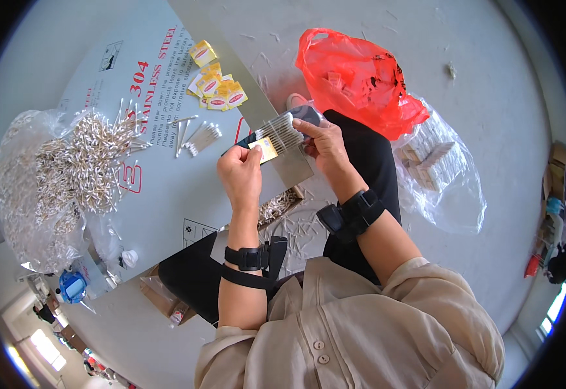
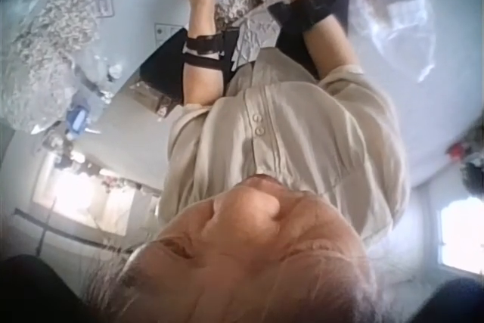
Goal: Packaging cotton swabs into small plastic containers and applying labels.
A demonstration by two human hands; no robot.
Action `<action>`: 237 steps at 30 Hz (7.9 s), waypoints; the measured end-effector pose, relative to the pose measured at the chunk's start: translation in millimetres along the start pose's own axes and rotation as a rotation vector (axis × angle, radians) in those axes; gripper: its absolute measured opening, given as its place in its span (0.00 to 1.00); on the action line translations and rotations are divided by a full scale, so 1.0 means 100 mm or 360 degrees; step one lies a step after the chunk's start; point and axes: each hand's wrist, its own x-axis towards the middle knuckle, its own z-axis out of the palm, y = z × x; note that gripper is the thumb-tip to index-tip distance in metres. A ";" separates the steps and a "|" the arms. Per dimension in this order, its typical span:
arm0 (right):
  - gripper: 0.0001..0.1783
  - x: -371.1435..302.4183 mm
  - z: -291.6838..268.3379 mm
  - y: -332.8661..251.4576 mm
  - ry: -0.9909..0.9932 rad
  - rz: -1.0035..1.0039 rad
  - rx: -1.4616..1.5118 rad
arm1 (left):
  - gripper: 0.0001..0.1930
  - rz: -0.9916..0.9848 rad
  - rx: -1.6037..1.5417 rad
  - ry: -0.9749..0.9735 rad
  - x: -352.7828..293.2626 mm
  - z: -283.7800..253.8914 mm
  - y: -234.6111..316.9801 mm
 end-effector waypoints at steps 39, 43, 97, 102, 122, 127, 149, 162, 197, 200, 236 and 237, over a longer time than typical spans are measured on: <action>0.10 0.26 0.11 0.27 -0.0011 -0.0477 0.0360 | 0.45 0.0790 0.1654 0.0004 -0.35 0.19 -0.17; 0.14 0.15 0.14 0.21 -0.0157 -0.0326 0.0350 | 0.48 0.0774 0.1708 0.0042 -0.35 0.28 -0.16; 0.18 -0.28 1.26 0.34 -0.1130 -0.1914 -0.2054 | 0.07 0.1130 0.1122 -0.0088 0.80 -1.29 -0.32; 0.17 -0.39 1.21 0.46 -0.1154 -0.1877 -0.1987 | 0.23 0.1006 0.0949 0.0826 0.88 -2.26 -0.82; 0.10 -0.31 1.32 0.48 -0.1138 -0.2042 -0.1901 | 0.16 0.0925 0.0910 0.0727 1.11 -1.61 -0.65; 0.10 -0.37 1.23 0.57 -0.1015 -0.2096 -0.1850 | 0.19 0.0887 0.1034 0.0497 0.76 -1.30 -0.42; 0.19 0.02 1.85 0.43 -0.0750 -0.2182 -0.2169 | 0.25 0.0633 0.1075 0.0441 0.32 -1.82 -0.48; 0.08 0.12 1.67 0.23 -0.0924 -0.2153 -0.2241 | 0.09 0.1034 0.0891 0.0138 0.53 -1.40 -0.48; 0.14 -0.05 1.72 0.19 -0.0512 -0.1540 -0.2068 | 0.33 0.0978 0.1504 0.0205 0.07 -0.91 -0.38; 0.14 0.07 1.82 0.31 -0.0435 -0.1873 -0.2208 | 0.43 0.0885 0.1450 0.0145 -0.06 -0.81 -0.49; 0.22 -0.12 1.37 0.29 -0.1090 -0.1061 -0.0780 | 0.49 0.0726 0.1467 0.0101 0.09 -0.69 -0.29; 0.23 -0.05 1.40 0.29 -0.1124 -0.1038 -0.0803 | 0.49 0.0728 0.1471 0.0103 0.12 -0.69 -0.30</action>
